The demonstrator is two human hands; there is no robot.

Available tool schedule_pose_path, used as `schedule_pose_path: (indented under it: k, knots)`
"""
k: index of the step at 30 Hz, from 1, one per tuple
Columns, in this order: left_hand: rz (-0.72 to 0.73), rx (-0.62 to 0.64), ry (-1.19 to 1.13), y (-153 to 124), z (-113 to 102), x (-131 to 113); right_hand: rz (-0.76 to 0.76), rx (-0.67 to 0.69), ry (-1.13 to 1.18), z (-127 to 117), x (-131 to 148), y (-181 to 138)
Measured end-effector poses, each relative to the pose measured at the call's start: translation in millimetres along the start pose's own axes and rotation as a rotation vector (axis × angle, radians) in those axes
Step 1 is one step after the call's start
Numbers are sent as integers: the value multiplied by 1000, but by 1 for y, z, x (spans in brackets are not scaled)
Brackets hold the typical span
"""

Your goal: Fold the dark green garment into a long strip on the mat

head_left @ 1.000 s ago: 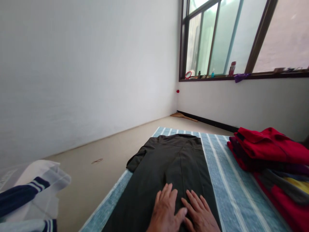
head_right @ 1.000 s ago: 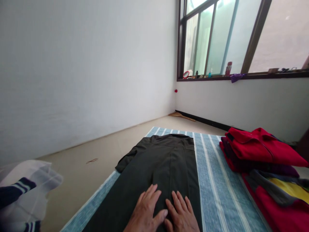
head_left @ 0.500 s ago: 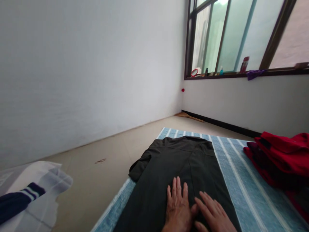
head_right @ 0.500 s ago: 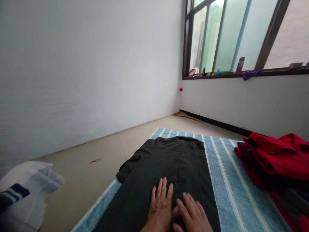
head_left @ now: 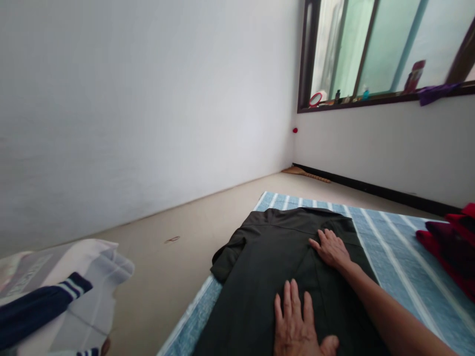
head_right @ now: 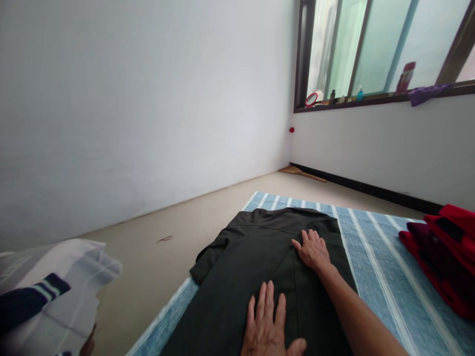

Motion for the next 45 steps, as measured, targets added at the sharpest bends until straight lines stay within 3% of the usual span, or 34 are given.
schedule_pose_path:
  k: [9, 22, 32, 35, 37, 42, 43, 45]
  knots:
    - [18, 30, 7, 1, -1, 1, 12, -46, -16, 13, -6, 2]
    - [56, -118, 110, 10, 14, 15, 11, -71, 24, 15, -6, 1]
    - [-13, 0, 74, 1, -4, 2, 16, -54, 33, 8, -3, -2]
    - [8, -21, 111, -9, -25, 5, 13, -57, 24, 7, -3, -3]
    - [-8, -143, 160, -14, -52, 21, 12, -61, 27, 6, -2, -4]
    - [-304, -642, 93, -13, -138, 111, 20, -66, 40, 3, 0, -5]
    - [-431, -693, 8, -11, -150, 133, 22, -64, 41, 2, 0, -5]
    - [-531, -677, -63, -3, -165, 164, 23, -59, 43, 2, 1, -4]
Point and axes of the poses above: each hand's wrist, its own y-axis towards the middle knuckle, its own z-axis out of the palm, x = y × z, the point moved 4 cm from there along y, towards the middle knuckle, and after that the axes turned 5 degrees about z, right-handed, at the moved point
